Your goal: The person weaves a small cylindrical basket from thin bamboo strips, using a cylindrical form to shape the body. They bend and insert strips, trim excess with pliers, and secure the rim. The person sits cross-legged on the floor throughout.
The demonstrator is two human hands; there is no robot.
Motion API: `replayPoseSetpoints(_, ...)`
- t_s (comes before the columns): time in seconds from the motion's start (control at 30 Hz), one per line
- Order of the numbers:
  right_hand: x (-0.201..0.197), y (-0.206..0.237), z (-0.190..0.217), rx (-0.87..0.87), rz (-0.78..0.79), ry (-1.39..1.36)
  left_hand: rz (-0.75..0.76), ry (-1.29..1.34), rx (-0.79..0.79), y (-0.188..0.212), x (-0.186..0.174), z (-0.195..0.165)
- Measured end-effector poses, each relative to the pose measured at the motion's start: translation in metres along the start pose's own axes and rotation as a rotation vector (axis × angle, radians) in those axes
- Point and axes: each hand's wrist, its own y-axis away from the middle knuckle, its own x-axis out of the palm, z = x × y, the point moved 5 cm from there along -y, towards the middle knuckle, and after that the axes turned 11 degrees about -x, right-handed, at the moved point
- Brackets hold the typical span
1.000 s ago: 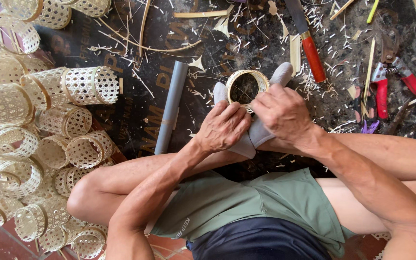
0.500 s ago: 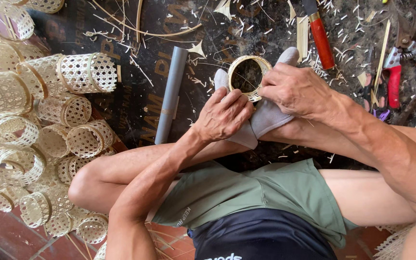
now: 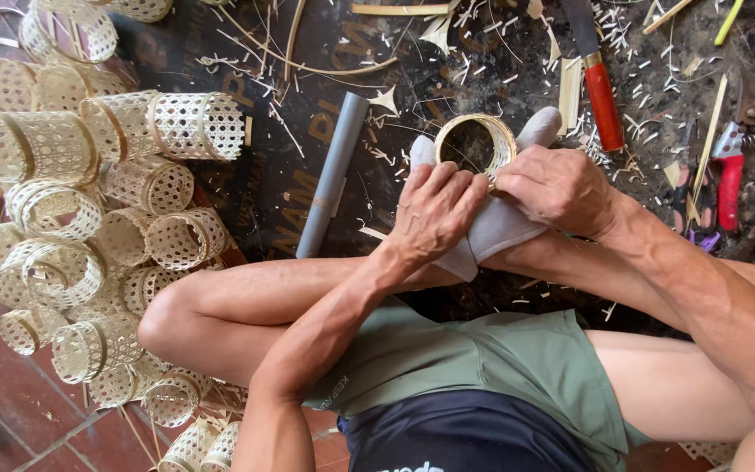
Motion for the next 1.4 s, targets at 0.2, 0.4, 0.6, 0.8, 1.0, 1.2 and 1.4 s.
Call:
replayPoseSetpoints(0.2, 0.000, 0.002, 0.004, -0.031, 0.003, 0.005, 0.040, 0.029, -0.110, -0.003, 0.006, 0.001)
replayPoseSetpoints(0.4, -0.001, 0.002, -0.004, 0.002, 0.032, -0.021, 0.140, 0.084, -0.132, -0.011, 0.002, 0.008)
replayPoseSetpoints(0.6, 0.000, 0.002, -0.008, -0.004, 0.080, 0.020, 0.162, 0.057, -0.114, -0.015, 0.003, 0.014)
replayPoseSetpoints(0.8, 0.007, 0.003, -0.013, -0.046, 0.147, 0.073, 0.111, 0.075, -0.021, -0.015, -0.001, 0.023)
replayPoseSetpoints(1.0, 0.016, 0.007, -0.020, -0.096, 0.143, 0.103, 0.126, 0.025, 0.065, -0.007, 0.003, 0.031)
replayPoseSetpoints(1.2, 0.019, 0.010, -0.024, -0.059, 0.084, 0.055, 0.096, -0.002, 0.076, -0.007, 0.013, 0.032)
replayPoseSetpoints(1.4, 0.019, 0.011, -0.028, -0.035, 0.061, 0.066, 0.107, 0.006, 0.078, -0.015, 0.015, 0.032)
